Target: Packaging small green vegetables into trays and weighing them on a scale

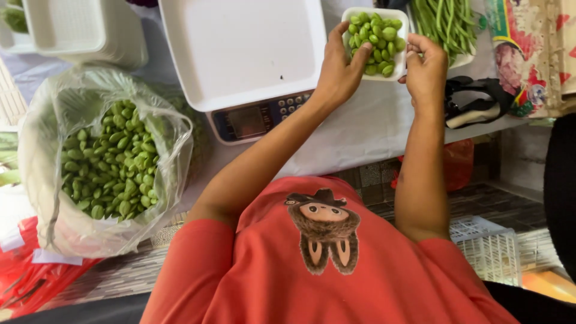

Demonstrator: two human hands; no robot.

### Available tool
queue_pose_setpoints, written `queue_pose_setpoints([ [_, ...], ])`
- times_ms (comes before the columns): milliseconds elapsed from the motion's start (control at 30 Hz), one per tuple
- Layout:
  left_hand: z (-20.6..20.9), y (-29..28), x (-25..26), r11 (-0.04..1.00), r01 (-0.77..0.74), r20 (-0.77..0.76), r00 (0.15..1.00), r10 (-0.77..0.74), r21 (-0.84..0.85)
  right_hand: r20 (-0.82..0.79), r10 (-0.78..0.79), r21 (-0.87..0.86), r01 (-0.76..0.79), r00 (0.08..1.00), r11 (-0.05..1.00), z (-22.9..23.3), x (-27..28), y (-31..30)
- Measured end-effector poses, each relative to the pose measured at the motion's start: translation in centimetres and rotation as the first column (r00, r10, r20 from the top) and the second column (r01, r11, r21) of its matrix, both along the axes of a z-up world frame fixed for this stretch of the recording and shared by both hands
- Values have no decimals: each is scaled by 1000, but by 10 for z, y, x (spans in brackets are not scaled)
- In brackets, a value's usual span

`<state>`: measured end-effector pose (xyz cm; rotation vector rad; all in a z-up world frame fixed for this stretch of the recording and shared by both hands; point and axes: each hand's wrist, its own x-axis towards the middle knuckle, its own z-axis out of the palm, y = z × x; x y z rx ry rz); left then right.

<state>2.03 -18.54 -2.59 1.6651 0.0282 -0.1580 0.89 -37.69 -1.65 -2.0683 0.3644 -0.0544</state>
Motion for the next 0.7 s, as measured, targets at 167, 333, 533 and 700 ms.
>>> queue_pose_setpoints([
  [167,-45,-40,15,997,48,-63,997,-44,54,-62,-94,45,97,994,994,-61,4,-37],
  [333,-95,-59,28,991,28,-106,994,-15,130,-59,-82,85,86,995,993,-96,9,-38],
  [533,-106,-64,32,966,32,-222,975,27,256,-7,-10,20,10,1000,1000,-117,12,-38],
  [700,-122,-62,32,962,68,-219,976,-9,263,-100,96,-120,-107,990,987,-97,9,-49],
])
